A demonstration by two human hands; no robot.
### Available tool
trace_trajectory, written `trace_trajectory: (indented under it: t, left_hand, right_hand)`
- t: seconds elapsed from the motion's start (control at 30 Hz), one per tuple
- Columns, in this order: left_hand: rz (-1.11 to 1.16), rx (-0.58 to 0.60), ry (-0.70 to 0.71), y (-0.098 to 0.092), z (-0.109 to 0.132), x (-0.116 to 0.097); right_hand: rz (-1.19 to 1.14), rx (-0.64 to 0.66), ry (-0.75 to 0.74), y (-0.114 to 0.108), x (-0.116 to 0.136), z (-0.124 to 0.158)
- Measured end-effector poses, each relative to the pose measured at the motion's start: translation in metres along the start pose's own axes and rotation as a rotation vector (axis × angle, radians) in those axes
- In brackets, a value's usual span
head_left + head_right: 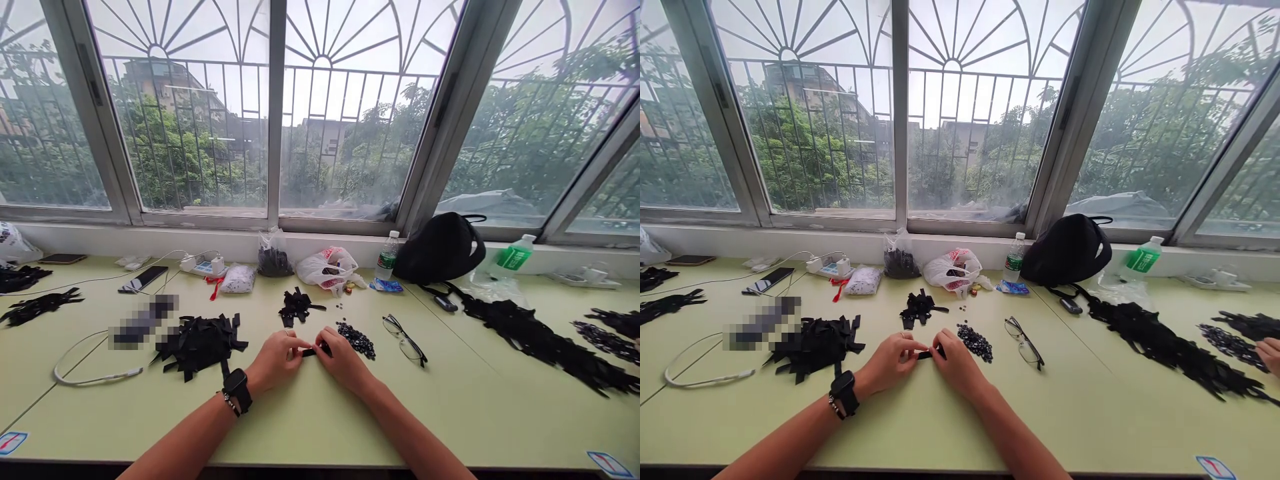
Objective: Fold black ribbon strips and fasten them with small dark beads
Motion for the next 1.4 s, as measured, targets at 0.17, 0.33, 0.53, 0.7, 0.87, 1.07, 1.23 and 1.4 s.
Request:
trace_trajectory:
  t: [0.17,0.33,0.53,0.7,0.87,1.07,1.23,1.4]
  left_hand:
    - [-0.011,0.029,0.023,0.001,0.0,0.0]
    - [-0.009,0.019,0.014,0.0,0.001,-0.001]
    - [0.03,0.015,0.005,-0.001,0.002,-0.003]
    - [0.086,-0.036,-0.023,-0.001,0.002,-0.001]
    - [0.094,-0.062,-0.044,-0.003,0.002,0.0]
    - [0.092,-0.044,-0.057,-0.003,0.002,-0.001]
    - [0.114,-0.035,-0.047,-0.002,0.0,-0.001]
    - [0.173,-0.021,-0.068,-0.003,-0.003,0.003]
  right_hand:
    - [0.007,-0.003,0.006,0.0,-0.001,0.001]
    - [0.037,-0.047,-0.006,-0.002,-0.003,0.0]
    - [0.025,-0.159,-0.039,-0.009,-0.004,-0.002]
    - [-0.024,-0.17,-0.052,-0.013,0.001,-0.001]
    - [-0.107,-0.058,-0.087,-0.01,0.006,0.002]
    - [-0.137,0.013,-0.088,-0.01,0.005,0.005]
    - [-0.139,0.027,-0.094,-0.01,0.004,0.006]
    - [-0.164,0.002,-0.099,-0.011,0.007,0.005]
Point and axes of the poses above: each hand's wrist, its own z-axis away from the middle knuckle, its own y-axis out of the palm, x = y × z, the point moved 1 cm from there along -z, towards the middle knuckle, and after that the axes turned 2 degrees about x, right-handed, at the moved point
